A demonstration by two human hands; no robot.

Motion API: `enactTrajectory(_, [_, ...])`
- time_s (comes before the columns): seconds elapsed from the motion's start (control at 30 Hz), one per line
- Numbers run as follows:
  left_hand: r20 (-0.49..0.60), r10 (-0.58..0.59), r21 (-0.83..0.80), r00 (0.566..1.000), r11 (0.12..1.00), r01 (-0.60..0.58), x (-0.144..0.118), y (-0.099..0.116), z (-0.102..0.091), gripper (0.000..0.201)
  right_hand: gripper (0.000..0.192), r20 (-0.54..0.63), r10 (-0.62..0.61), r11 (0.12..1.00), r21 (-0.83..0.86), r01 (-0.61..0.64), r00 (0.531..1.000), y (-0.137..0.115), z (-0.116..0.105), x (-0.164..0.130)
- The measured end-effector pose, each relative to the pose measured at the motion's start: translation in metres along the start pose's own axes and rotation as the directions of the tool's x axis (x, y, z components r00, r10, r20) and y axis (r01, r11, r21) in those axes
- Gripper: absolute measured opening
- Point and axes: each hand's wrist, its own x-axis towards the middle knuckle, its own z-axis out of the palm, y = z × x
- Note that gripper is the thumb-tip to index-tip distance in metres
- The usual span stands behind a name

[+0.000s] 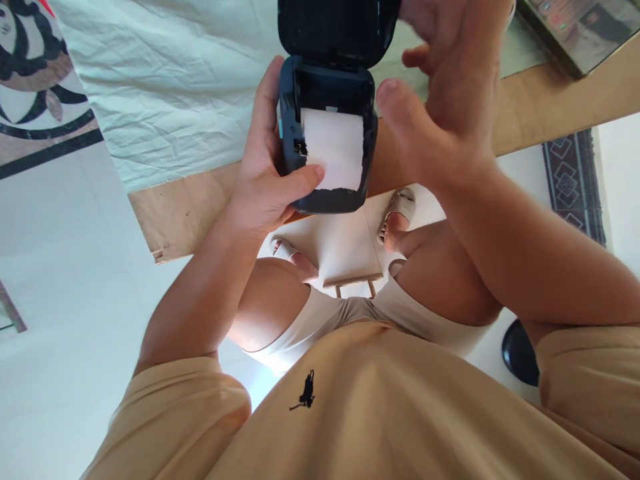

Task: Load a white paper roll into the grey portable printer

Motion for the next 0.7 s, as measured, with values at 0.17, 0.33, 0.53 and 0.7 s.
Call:
enactTrajectory(0.17, [-0.076, -0.044, 0.028, 0.996, 0.999, 0.046, -0.002, 0.000, 0.000, 0.068, 0.026, -0.059, 0.143, 0.964, 0.233, -0.126, 0.988, -0.005, 0.002, 0.005])
enactTrajectory(0.33, [0.020, 0.085, -0.064, 0.996, 0.994, -0.083, 0.004, -0.007, -0.003, 0.054, 0.052, 0.324, 0.152, 0.962, 0.168, -0.215, 0.934, -0.009, 0.003, -0.006])
enactTrajectory(0.53, [0.059, 0.063, -0.034, 0.996, 0.998, -0.062, 0.005, -0.008, -0.005, 0.030, 0.066, 0.413, 0.077, 0.972, 0.171, -0.160, 0.907, -0.001, 0.010, -0.007])
enactTrajectory(0.7, [-0.033, 0.038, 0.035, 0.999, 0.999, -0.037, 0.008, -0.010, -0.008, 0.032, 0.077, 0.446, 0.148, 0.964, 0.135, -0.230, 0.883, -0.004, 0.011, -0.004])
